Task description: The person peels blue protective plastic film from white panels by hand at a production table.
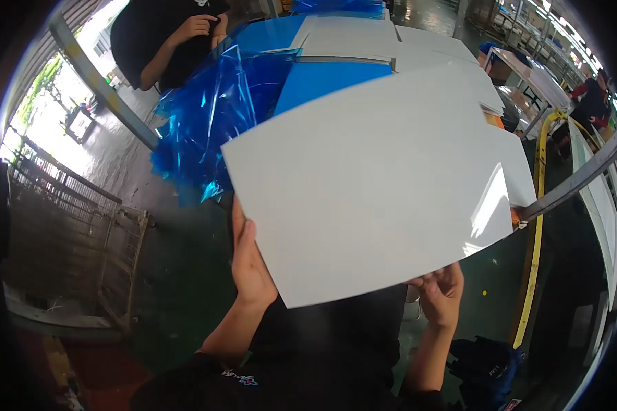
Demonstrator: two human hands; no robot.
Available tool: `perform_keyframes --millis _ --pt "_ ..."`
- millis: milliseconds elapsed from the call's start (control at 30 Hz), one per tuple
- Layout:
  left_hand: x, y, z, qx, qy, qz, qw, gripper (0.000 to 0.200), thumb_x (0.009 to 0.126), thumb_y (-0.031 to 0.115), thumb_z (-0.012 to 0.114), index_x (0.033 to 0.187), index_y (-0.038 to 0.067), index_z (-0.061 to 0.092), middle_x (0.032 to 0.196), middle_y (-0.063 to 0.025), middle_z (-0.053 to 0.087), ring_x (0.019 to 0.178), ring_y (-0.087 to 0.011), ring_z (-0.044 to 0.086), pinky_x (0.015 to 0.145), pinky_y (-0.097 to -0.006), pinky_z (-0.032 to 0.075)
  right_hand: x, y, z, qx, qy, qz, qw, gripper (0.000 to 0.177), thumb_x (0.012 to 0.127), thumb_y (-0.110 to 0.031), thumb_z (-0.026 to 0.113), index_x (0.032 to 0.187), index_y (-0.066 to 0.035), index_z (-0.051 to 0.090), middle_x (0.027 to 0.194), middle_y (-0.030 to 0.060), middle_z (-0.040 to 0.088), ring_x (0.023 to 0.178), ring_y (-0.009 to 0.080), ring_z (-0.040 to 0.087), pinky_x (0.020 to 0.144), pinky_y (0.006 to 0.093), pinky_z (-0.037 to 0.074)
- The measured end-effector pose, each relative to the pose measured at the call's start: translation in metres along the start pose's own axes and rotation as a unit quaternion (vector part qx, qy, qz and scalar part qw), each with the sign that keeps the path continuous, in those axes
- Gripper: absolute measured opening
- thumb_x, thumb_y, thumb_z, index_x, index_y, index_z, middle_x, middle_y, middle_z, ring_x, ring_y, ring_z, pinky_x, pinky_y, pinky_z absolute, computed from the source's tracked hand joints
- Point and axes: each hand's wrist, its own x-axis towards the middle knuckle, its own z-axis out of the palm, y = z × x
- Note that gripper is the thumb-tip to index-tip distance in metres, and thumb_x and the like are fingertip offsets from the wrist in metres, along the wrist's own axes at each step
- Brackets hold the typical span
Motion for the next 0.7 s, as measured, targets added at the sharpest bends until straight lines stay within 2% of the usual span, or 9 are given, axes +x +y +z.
perform_keyframes --millis 100,133,200,267,367,467,500,600,700 --pt "-0.006 -0.011 0.007 0.024 -0.008 -0.029 0.999 0.061 0.109 0.020 0.039 0.163 0.006 0.015 0.162 -0.0101 0.032 0.146 -0.0212 0.035 0.119 -0.0373 0.028 -0.003 -0.008 -0.015 -0.131 0.136 0.026 0.982 0.056 0.096 -0.020 0.072 0.140 0.005 0.047 0.122 0.0089 0.064 0.103 0.0161 0.064 0.091 0.0344 0.053" --pt "-0.006 -0.018 0.011 0.029 -0.021 -0.043 0.998 0.061 0.109 0.020 0.040 0.163 0.006 0.015 0.162 -0.0101 0.032 0.145 -0.0207 0.035 0.118 -0.0371 0.029 -0.001 -0.004 -0.018 -0.108 0.145 -0.008 0.984 0.055 0.098 -0.017 0.068 0.142 0.006 0.044 0.111 0.0098 0.065 0.093 0.0158 0.066 0.084 0.0313 0.058" --pt "-0.003 -0.027 0.011 0.032 -0.035 -0.064 0.997 0.065 0.109 0.024 0.043 0.164 0.008 0.012 0.163 -0.0106 0.029 0.145 -0.0229 0.036 0.117 -0.0390 0.030 0.006 -0.010 -0.014 -0.052 0.128 -0.019 0.990 0.053 0.100 -0.018 0.065 0.143 0.006 0.045 0.115 0.0120 0.068 0.096 0.0169 0.069 0.082 0.0315 0.059" --pt "0.006 -0.028 0.025 0.025 -0.080 -0.075 0.994 0.070 0.109 0.026 0.044 0.165 0.008 0.006 0.166 -0.0115 0.024 0.149 -0.0247 0.031 0.119 -0.0419 0.029 0.018 -0.019 -0.017 -0.052 0.162 0.008 0.985 0.058 0.100 -0.020 0.065 0.147 0.005 0.043 0.110 0.0055 0.067 0.091 0.0095 0.066 0.083 0.0295 0.061" --pt "0.017 -0.033 0.042 0.092 -0.133 -0.043 0.986 0.076 0.108 0.029 0.046 0.165 0.008 0.001 0.164 -0.0197 0.029 0.144 -0.0308 0.043 0.112 -0.0446 0.041 0.038 -0.030 -0.033 0.001 0.168 -0.011 0.986 0.051 0.099 -0.017 0.065 0.143 0.005 0.049 0.102 -0.0005 0.061 0.082 0.0055 0.057 0.085 0.0286 0.058" --pt "0.023 -0.030 0.052 0.077 -0.230 -0.145 0.959 0.081 0.107 0.034 0.048 0.165 0.007 -0.001 0.155 -0.0293 0.039 0.128 -0.0367 0.060 0.096 -0.0443 0.056 0.067 -0.043 -0.060 0.004 0.199 -0.051 0.979 0.042 0.100 -0.014 0.063 0.137 0.004 0.053 0.102 0.0009 0.063 0.087 0.0074 0.061 0.086 0.0289 0.055" --pt "0.017 -0.034 0.064 0.104 -0.181 -0.118 0.971 0.082 0.105 0.037 0.051 0.164 0.005 0.004 0.144 -0.0346 0.050 0.110 -0.0387 0.070 0.080 -0.0414 0.062 0.075 -0.051 -0.066 0.019 0.200 -0.061 0.978 0.030 0.100 -0.011 0.061 0.127 0.002 0.058 0.100 0.0016 0.062 0.090 0.0088 0.063 0.085 0.0294 0.056" --pt "0.005 -0.044 0.047 0.108 -0.276 -0.178 0.938 0.073 0.108 0.039 0.043 0.163 0.002 0.011 0.143 -0.0330 0.052 0.113 -0.0383 0.069 0.080 -0.0389 0.062 0.106 -0.065 -0.095 0.029 0.235 -0.105 0.966 0.013 0.101 -0.005 0.058 0.112 0.002 0.061 0.100 0.0039 0.062 0.093 0.0121 0.065 0.091 0.0328 0.059" --pt "-0.018 -0.061 0.032 0.098 -0.338 -0.268 0.897 0.061 0.106 0.032 0.052 0.153 -0.004 0.034 0.131 -0.0290 0.063 0.111 -0.0358 0.070 0.081 -0.0385 0.061 0.127 -0.069 -0.128 0.021 0.289 -0.130 0.948 0.014 0.101 -0.003 0.056 0.112 0.004 0.060 0.102 0.0068 0.061 0.096 0.0161 0.065 0.094 0.0347 0.060"
